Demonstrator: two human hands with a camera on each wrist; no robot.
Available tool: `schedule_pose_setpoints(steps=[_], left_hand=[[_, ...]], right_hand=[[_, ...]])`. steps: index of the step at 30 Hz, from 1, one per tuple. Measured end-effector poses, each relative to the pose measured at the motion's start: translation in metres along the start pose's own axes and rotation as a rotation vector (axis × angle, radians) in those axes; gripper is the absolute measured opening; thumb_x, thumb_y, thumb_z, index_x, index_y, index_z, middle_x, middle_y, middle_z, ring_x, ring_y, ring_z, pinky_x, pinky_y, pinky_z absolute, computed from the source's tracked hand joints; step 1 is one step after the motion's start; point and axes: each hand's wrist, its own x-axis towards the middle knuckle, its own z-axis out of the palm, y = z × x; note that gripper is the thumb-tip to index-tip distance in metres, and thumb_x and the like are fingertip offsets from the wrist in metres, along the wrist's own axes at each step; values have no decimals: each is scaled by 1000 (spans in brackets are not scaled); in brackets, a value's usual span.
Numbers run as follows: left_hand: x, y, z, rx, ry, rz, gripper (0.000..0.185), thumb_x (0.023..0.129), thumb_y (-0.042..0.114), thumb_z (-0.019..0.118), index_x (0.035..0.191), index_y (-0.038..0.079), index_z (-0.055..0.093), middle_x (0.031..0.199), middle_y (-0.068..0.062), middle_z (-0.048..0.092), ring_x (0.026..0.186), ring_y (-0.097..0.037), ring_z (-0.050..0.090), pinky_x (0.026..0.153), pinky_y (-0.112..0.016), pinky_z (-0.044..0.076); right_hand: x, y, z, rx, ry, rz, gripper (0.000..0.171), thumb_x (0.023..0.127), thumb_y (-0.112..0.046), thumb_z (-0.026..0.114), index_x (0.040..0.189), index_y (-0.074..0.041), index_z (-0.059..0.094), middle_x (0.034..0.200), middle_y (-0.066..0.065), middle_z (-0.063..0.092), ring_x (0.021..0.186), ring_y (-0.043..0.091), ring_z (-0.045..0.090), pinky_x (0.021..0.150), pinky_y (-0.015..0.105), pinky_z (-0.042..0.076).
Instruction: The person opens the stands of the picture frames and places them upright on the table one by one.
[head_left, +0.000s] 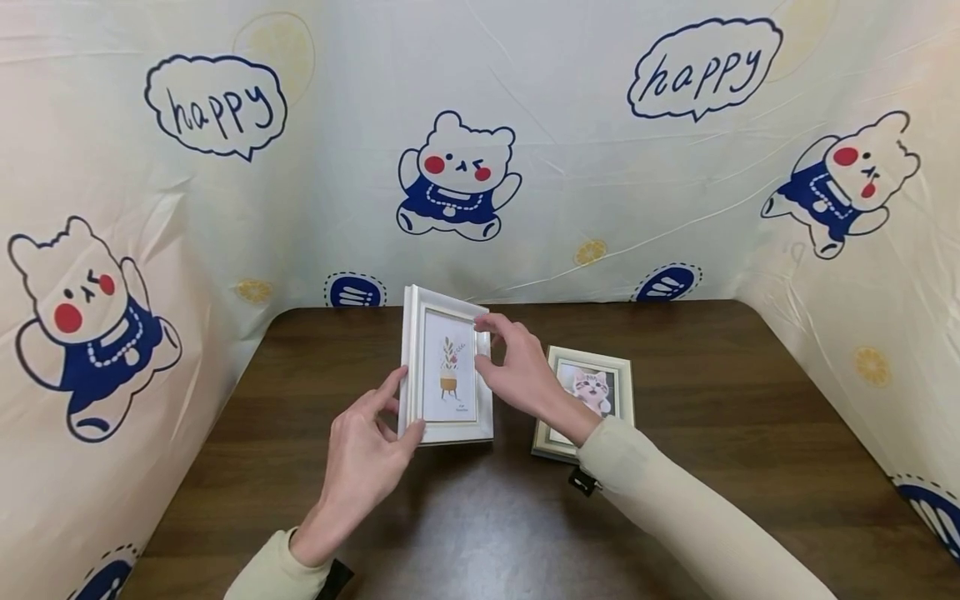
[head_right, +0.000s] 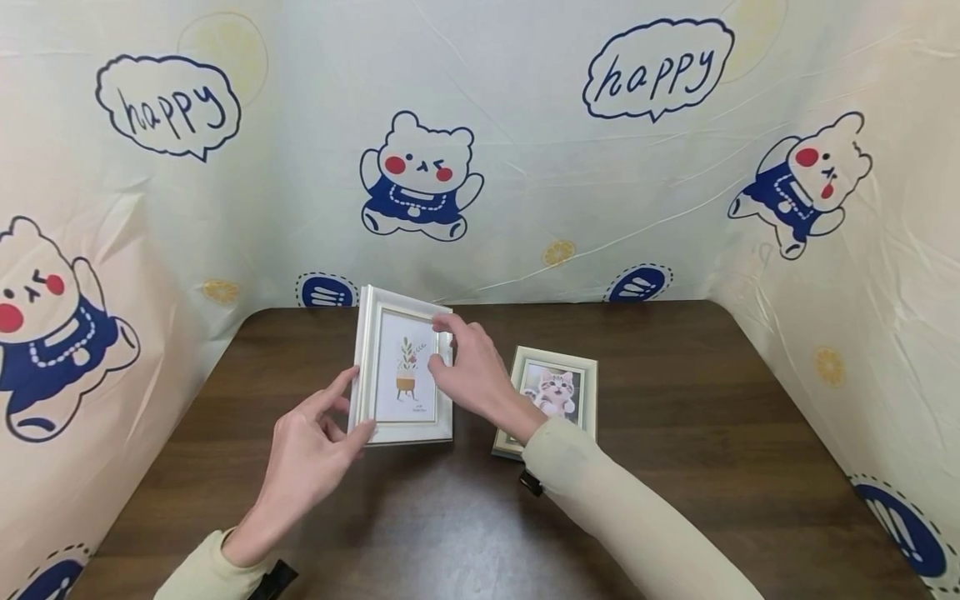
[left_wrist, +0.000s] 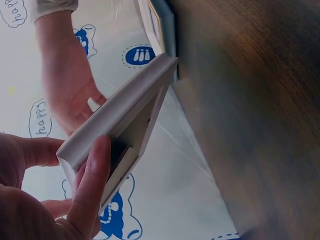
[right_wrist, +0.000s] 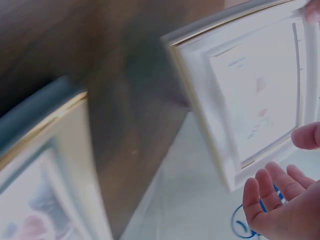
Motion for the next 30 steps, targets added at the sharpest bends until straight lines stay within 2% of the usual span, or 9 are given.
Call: schedule_pose_setpoints(steps=[4,10,14,30], left_hand=[[-1,2,0,20,2,29,71,82,1,87,148,5,61,90,-6,67,53,-13,55,50,-29,48],[-1,2,1,36,16,57,69,81,1,88,145,3,62,88,-6,66,52,-12,54,50,-29,48],[0,2,1,32,41,82,68,81,1,88,144,3,63,87,-5,66,53,-11,55,50,-28,49],[-1,7,4,22,76,107,65,81,1,88,143,2,64,88,-5,65,53,-11,53,50,-27,49]], right_hand=[[2,-14,2,54,-12,-19,48,96,-5,68,143,-7,58,133,8,68,103,27,56,73,39,46],[5,-32,5,117,-64,-19,53,97,-6,69,147,-9,54,136,6,68,103,21,56,79,37,48],[9,-41,6,145,-84,-40,54,97,-6,69,149,-10,53,137,6,67,104,24,57,81,39,50],[14,-57,7,202,-86,-56,62,97,-7,68,154,-11,45,138,4,68,105,24,59,83,37,52]])
